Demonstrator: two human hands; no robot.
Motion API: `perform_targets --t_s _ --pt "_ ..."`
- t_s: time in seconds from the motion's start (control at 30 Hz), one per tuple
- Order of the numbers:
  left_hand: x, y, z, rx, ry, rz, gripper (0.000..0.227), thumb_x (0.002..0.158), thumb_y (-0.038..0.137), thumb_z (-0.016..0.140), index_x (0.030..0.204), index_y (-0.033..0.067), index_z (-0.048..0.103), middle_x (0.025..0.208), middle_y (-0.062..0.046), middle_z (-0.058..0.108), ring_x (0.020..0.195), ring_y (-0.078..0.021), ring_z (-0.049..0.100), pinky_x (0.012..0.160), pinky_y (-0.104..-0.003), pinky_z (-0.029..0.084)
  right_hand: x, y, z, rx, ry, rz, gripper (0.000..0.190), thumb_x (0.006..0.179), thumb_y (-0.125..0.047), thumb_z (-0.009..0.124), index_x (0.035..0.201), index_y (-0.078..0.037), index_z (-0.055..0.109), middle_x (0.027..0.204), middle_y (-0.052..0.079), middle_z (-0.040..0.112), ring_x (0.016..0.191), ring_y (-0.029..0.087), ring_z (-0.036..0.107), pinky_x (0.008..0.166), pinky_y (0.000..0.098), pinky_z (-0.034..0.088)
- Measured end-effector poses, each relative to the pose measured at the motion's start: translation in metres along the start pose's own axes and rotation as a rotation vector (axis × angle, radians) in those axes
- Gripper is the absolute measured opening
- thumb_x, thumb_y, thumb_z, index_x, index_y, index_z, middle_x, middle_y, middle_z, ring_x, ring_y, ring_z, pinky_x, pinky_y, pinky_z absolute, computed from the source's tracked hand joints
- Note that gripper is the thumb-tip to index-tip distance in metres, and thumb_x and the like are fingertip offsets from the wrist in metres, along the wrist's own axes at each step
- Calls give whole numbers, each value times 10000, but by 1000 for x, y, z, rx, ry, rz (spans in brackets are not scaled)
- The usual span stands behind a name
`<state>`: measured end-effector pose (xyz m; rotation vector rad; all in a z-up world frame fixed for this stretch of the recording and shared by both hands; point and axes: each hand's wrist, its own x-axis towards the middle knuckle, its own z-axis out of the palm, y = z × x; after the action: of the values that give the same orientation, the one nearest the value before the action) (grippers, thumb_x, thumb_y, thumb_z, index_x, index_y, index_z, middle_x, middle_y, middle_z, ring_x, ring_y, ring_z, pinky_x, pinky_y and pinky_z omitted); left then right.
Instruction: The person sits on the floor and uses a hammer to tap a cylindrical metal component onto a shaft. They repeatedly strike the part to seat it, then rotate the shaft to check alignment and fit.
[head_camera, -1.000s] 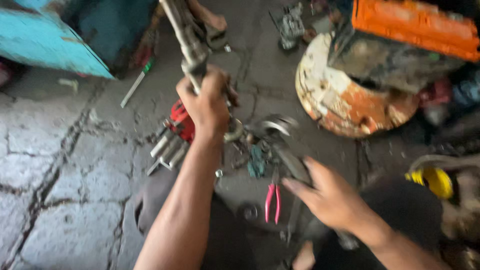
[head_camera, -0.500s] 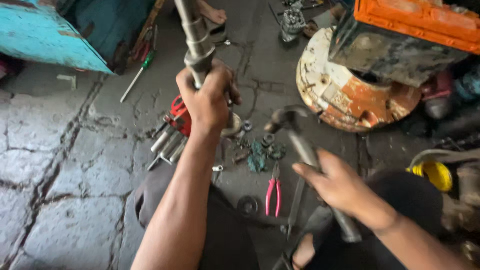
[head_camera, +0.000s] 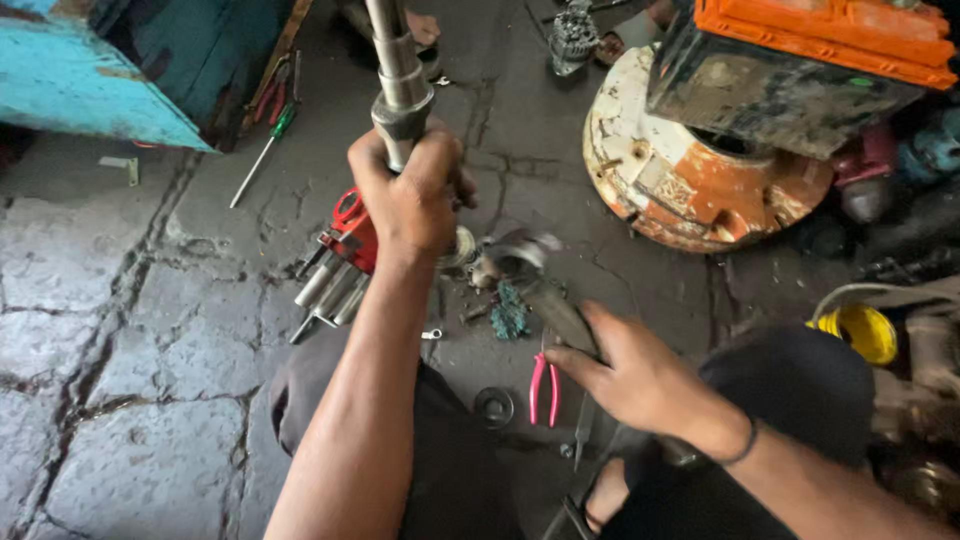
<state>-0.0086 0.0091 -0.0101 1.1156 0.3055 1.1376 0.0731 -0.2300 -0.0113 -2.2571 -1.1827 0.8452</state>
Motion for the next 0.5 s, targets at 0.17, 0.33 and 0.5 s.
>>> perform_targets --t_s 0.17,0.33,0.5 --pt "9 3 -7 -89 34 -38 87 869 107 592 860 23 573 636 -84 579 482 -202 582 439 -353 508 16 21 4 354 222 -89 295 992 -233 708 1069 30 598 818 192 620 693 313 595 599 444 484" --pt "16 6 -5 -402 141 -250 132 798 163 586 754 90 485 597 -78 537 491 -226 537 427 -402 470 40 32 10 925 -4 81 204 1003 -181 693 1081 -16 603 946 197 686 836 274 677 643 373 568" --pt "15 0 -4 -562 271 -491 253 774 282 667 694 127 483 559 -63 490 487 -240 544 472 -459 492 44 26 19 1255 -229 180 296 893 -216 651 1093 -8 585 1047 171 768 963 265 792 698 367 615"
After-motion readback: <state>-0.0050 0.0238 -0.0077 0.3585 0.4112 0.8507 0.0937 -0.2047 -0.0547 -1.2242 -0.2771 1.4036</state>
